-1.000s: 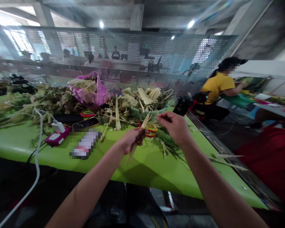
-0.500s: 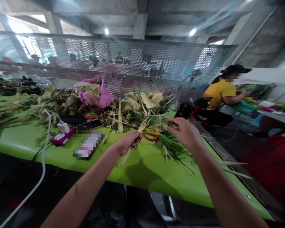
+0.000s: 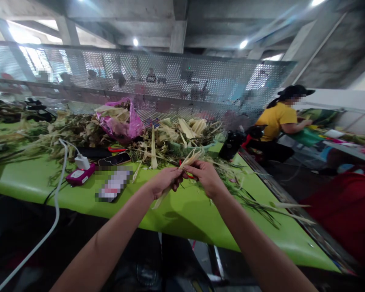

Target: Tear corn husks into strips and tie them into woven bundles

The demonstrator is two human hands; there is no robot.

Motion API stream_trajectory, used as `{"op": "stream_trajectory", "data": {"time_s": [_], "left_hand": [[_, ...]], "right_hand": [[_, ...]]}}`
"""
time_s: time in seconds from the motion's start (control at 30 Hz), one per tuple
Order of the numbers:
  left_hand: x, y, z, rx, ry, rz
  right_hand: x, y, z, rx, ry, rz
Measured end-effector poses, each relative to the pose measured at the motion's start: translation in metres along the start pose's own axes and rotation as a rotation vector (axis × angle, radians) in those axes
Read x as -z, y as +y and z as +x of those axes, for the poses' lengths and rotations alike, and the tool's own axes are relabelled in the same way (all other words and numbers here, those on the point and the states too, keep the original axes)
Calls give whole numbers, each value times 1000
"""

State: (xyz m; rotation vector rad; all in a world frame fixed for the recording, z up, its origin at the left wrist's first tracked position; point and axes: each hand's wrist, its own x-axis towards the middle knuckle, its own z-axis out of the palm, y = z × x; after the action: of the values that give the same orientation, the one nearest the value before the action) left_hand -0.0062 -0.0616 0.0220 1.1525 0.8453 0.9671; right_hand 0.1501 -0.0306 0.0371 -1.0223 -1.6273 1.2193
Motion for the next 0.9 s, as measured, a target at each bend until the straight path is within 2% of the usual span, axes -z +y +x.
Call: {"op": "stream_trajectory", "data": {"time_s": [0.1,0.2,0.27,0.33,0.43,0.53,0.67,0.77,0.9], "left_hand": [[2,1,-1,-20,31,-41],[4,3,0,-26,48,-56],[6,3,0,-9,63,-17],[8,4,0,0,88,61],[12,4,0,-21,128,256],[14,4,-1,-118,127,564],[13,9,-9,-261,107,893],[6,18,-17,-277,-11,920],[-4,33,-29,-276,-316,758]], "right_hand": [[-3,-4,-4,-52,-13,32],[-1,-7,-9,-195,-165,63],[3,-6,-10,-223,-211,-2],[9,-5,-11,-136,-187,-163],[17,-9,-14,87,-122,-471],[21,-22,-22,260,-116,-706],[25,-47,-33,383,-121,-952],[30,-58,-33,397,-139,-994],[37,-55,-23,304,-237,-774]]}}
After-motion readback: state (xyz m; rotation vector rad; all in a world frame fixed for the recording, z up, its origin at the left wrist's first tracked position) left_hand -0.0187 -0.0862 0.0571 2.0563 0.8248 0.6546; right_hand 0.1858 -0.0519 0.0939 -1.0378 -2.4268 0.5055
